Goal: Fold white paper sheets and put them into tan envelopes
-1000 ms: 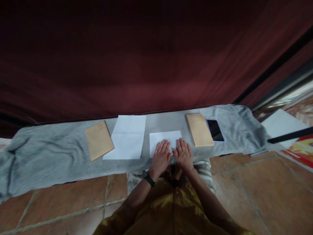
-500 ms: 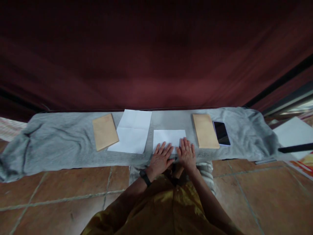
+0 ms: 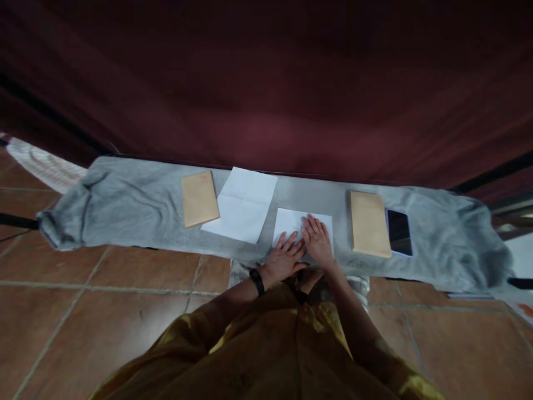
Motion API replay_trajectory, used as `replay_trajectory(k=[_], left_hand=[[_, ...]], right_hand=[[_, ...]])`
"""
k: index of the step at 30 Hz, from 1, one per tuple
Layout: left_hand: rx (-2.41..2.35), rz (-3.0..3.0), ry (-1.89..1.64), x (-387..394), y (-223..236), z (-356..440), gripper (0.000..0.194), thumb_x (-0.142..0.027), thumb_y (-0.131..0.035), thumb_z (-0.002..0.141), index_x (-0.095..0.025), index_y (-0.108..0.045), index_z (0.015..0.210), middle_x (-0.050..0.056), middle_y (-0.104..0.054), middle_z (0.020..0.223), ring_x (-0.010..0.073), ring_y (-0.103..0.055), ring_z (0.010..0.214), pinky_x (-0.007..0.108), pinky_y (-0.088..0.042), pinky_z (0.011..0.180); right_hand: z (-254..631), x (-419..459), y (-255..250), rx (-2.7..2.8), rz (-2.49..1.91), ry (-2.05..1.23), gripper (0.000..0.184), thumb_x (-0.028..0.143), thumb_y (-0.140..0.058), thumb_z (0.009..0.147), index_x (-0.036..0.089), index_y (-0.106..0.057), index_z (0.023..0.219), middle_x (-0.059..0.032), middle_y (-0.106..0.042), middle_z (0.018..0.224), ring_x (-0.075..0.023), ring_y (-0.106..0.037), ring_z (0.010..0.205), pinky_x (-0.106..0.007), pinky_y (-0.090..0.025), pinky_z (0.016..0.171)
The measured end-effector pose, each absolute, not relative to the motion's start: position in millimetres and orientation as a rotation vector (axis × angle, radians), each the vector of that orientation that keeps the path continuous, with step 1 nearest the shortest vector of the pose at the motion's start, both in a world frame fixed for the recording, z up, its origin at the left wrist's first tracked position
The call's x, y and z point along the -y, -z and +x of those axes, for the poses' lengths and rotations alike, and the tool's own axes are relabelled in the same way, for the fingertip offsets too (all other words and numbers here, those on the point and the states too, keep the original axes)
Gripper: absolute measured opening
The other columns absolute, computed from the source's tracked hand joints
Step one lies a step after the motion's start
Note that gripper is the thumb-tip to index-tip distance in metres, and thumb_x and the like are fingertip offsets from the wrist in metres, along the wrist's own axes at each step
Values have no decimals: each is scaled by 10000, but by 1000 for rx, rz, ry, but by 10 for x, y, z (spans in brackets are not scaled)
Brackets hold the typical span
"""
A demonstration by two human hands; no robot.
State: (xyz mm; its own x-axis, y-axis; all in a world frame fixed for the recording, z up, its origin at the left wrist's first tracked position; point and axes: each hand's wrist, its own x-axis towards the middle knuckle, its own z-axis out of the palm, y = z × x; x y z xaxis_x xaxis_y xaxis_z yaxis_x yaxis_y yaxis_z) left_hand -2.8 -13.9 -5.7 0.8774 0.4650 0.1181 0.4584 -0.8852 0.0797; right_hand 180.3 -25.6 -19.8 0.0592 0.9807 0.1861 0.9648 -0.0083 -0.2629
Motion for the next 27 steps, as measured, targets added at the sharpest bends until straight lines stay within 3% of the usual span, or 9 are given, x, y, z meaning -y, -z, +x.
replay_trajectory(k=[8,14,21,27], left_hand=[[-745,3013,-191,174,93,-42,661,-595,-388,1000,-283,-298,1575,23,-230,1672,325,-169,1540,577,-112,1242],[-718,3012,-153,178,75,-50,699,-598,-429,985,-279,-269,1585,40,-236,1669,325,-158,1543,588,-113,1236],[-753,2991,-153,196,38,-60,702,-605,-379,999,-231,-274,1583,91,-209,1671,301,-152,1549,568,-110,1245],[-916,2888,-219,171,8,33,707,-621,-329,1005,-155,-378,1534,147,-291,1637,266,-217,1536,499,-166,1256]], right_hand=[[1990,543,336,1959,-2012,50,523,363,-306,1062,188,-372,1550,-122,-331,1625,-281,-321,1491,-529,-281,1198],[2010,950,326,1981,-2009,77,544,371,-352,1055,212,-322,1574,-122,-314,1631,-302,-355,1473,-542,-297,1184],[1965,1183,335,1908,-2032,79,562,389,-335,1068,226,-244,1598,-117,-311,1633,-289,-331,1485,-539,-239,1203],[1959,1243,362,1898,-2045,91,568,397,-350,1069,243,-225,1601,-97,-323,1631,-266,-306,1499,-508,-226,1209]])
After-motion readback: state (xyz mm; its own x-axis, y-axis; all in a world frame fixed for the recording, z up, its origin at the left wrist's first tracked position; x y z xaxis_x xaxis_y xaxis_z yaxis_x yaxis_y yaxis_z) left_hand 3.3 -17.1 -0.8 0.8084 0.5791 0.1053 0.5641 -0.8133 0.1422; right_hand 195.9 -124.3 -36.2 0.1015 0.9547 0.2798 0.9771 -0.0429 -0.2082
